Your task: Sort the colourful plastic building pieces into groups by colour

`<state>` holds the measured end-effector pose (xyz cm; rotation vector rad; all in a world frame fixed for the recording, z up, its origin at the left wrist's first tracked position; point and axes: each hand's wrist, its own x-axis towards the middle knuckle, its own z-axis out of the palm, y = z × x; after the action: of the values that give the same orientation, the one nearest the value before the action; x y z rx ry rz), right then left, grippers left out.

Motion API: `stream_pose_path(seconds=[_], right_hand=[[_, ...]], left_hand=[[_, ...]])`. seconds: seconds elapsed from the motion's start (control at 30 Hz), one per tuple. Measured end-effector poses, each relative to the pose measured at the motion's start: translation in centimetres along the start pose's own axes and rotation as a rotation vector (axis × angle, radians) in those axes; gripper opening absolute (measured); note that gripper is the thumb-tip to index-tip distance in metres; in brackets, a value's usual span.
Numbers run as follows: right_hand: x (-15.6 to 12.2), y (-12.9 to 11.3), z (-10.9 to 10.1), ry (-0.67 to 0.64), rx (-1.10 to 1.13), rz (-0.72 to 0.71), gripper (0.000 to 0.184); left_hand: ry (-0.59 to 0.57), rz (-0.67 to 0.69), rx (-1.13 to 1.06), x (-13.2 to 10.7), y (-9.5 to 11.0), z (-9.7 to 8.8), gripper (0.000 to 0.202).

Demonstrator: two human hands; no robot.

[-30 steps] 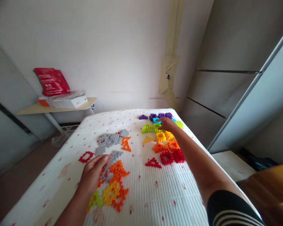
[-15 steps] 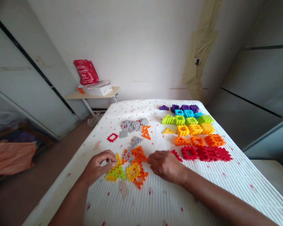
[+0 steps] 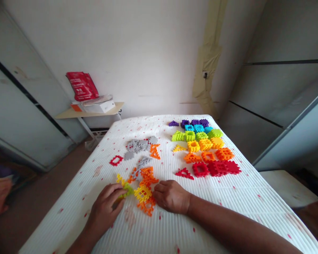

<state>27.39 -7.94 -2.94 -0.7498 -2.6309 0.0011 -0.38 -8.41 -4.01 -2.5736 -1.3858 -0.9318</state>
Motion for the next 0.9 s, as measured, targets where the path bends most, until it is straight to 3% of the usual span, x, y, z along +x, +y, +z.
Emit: stream_pose_path(seconds=[0.13,0.3,0.6,0.7,0.9], right_hand=[[0.2,0.1,0.3,0.031,0.015,0.065,0.022],[0.7,0.2,0.6,0.03,-0.035,0.167,0.023],[2.1,1.1,1.2,0.107,-0.085,0.439,0.021],[2.0,0.8,0.9,0.144,-0.056,0.391,0.022],[1.5,-0.3,0.8,0.074,-0.037,0.073,0.027]], left_hand=[[0.068,-0.053,0.019,0.3,-0.2,0.7,0.018],[0.071,-0.149,0.062,1.1,-0.4,1.6,0.02],[0.07,-0.166,0.107,3.7,0.3,2.6,0.017],[0.121,-0.169,0.058,3.8,0.3,2.4,0.016],[0.195,-0.148,-0.004,3.6,0.2,2.0,0.016]])
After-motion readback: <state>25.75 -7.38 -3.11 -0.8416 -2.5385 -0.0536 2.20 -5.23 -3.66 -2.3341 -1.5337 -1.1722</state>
